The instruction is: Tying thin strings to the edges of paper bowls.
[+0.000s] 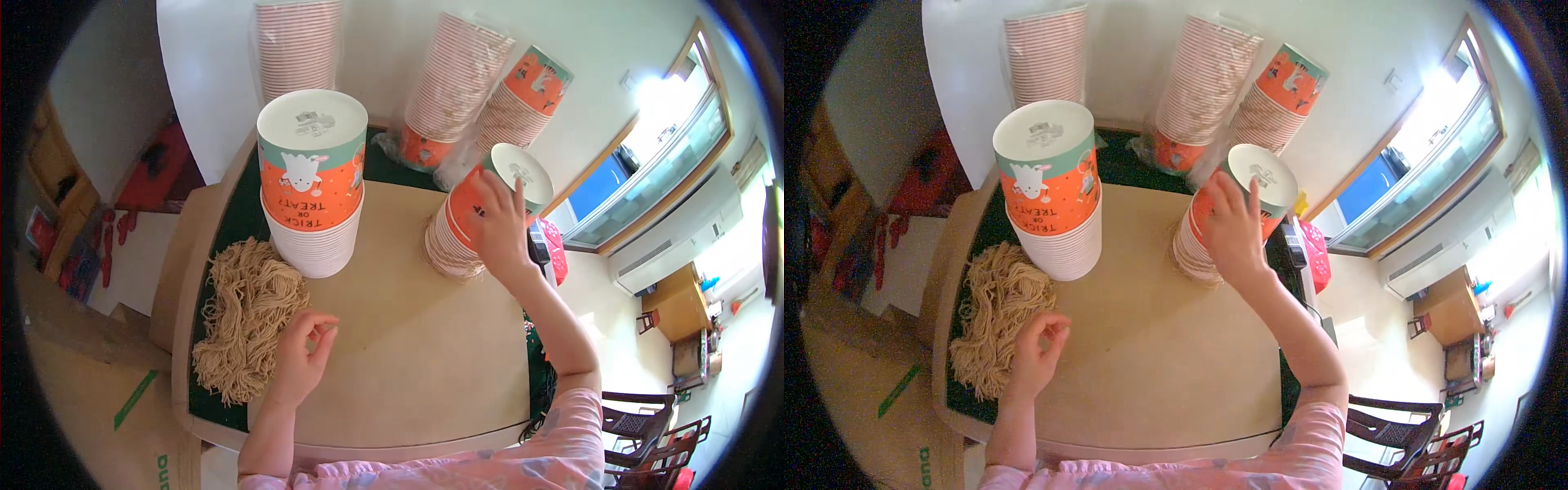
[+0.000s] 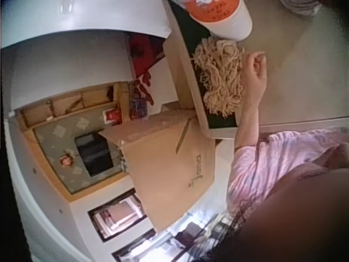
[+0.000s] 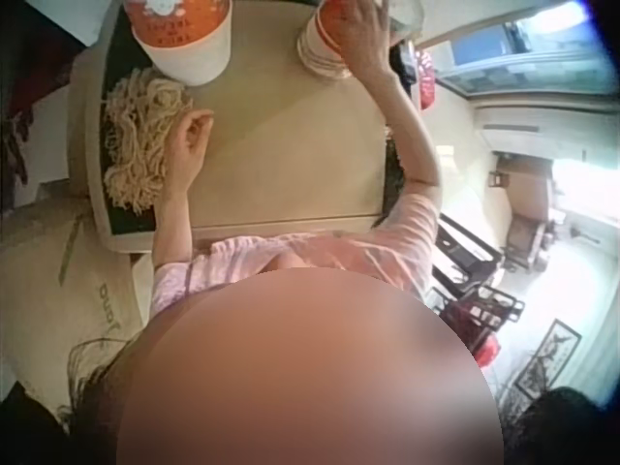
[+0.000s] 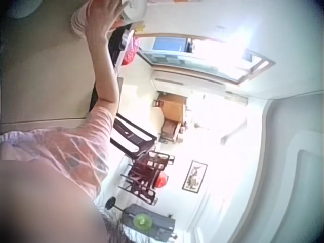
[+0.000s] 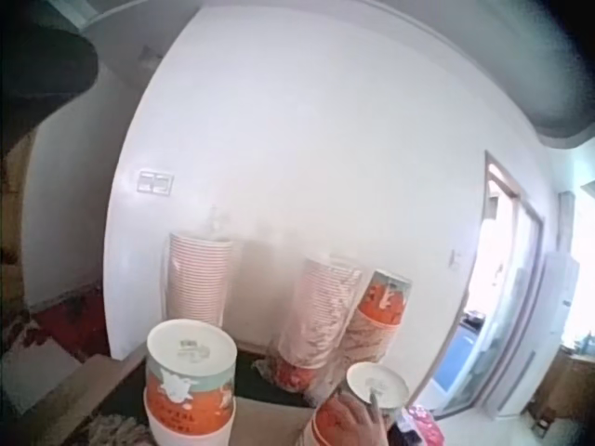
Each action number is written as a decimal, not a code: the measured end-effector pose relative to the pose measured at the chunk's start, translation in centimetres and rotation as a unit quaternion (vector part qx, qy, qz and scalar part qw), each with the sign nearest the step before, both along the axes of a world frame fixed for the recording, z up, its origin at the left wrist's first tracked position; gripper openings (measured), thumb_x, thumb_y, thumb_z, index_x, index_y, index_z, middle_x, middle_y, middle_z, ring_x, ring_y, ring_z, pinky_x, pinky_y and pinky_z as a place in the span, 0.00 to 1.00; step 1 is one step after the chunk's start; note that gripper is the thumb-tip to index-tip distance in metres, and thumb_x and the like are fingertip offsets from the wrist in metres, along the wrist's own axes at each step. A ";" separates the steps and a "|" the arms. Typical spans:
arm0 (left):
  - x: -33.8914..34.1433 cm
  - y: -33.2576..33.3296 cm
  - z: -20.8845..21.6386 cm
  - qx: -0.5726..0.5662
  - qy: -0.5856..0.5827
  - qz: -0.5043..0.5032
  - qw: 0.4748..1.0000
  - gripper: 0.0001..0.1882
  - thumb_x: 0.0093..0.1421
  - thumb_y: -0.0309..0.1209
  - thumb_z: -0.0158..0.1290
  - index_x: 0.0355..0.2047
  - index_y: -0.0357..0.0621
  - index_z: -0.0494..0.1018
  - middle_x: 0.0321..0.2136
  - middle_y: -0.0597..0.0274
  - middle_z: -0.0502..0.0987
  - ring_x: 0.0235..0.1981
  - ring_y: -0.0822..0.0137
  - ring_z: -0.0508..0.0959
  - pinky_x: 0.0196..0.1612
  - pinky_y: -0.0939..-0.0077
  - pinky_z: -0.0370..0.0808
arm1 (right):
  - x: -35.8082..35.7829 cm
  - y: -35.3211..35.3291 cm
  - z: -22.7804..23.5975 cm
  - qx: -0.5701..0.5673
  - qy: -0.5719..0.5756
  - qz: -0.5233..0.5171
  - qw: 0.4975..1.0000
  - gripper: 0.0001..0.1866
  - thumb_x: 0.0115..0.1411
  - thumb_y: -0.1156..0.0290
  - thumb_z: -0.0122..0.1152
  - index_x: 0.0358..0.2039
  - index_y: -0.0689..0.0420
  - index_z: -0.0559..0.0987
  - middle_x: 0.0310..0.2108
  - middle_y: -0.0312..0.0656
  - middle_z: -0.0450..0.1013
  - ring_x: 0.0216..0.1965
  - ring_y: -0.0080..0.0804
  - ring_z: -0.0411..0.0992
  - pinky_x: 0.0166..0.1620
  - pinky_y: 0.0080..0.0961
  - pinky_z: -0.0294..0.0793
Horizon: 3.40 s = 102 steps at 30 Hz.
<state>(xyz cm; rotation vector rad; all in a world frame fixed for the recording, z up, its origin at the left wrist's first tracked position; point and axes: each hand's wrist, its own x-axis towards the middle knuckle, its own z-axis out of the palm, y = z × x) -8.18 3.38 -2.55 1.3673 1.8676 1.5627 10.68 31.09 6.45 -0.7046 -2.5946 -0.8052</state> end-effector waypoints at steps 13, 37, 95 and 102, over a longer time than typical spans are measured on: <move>-3.6 1.9 -0.7 -0.028 0.008 0.041 0.999 0.05 0.59 0.24 0.53 0.36 0.41 0.73 0.30 0.64 0.73 0.27 0.72 0.70 0.29 0.80 0.67 | 2.4 1.4 -0.7 -0.054 0.217 -0.041 0.974 0.27 0.57 0.73 0.57 0.58 0.54 0.65 0.54 0.47 0.66 0.59 0.44 0.62 0.63 0.54 0.51; -16.7 9.7 0.8 -0.023 -0.263 0.156 0.952 0.11 0.58 0.38 0.58 0.30 0.45 0.72 0.22 0.73 0.70 0.18 0.82 0.67 0.19 0.86 0.62 | -13.8 -0.2 -7.3 -0.791 0.402 0.034 0.461 0.10 0.58 0.67 0.62 0.33 0.62 0.78 0.23 0.33 0.71 0.23 0.19 0.65 0.27 0.17 0.64; -16.0 8.8 10.2 0.184 -0.352 0.033 0.917 0.11 0.61 0.31 0.51 0.40 0.36 0.74 0.34 0.63 0.78 0.30 0.76 0.77 0.32 0.79 0.75 | -14.2 0.5 1.5 -0.800 0.438 0.192 0.361 0.06 0.61 0.70 0.55 0.34 0.59 0.77 0.28 0.31 0.72 0.24 0.18 0.66 0.29 0.18 0.65; -10.6 3.4 12.4 0.095 -0.249 -0.005 0.964 0.08 0.61 0.27 0.52 0.41 0.42 0.74 0.29 0.73 0.76 0.27 0.82 0.73 0.30 0.87 0.67 | -6.2 -7.8 5.1 -0.736 0.462 0.274 0.411 0.06 0.61 0.74 0.49 0.39 0.57 0.71 0.32 0.34 0.72 0.30 0.20 0.71 0.32 0.18 0.69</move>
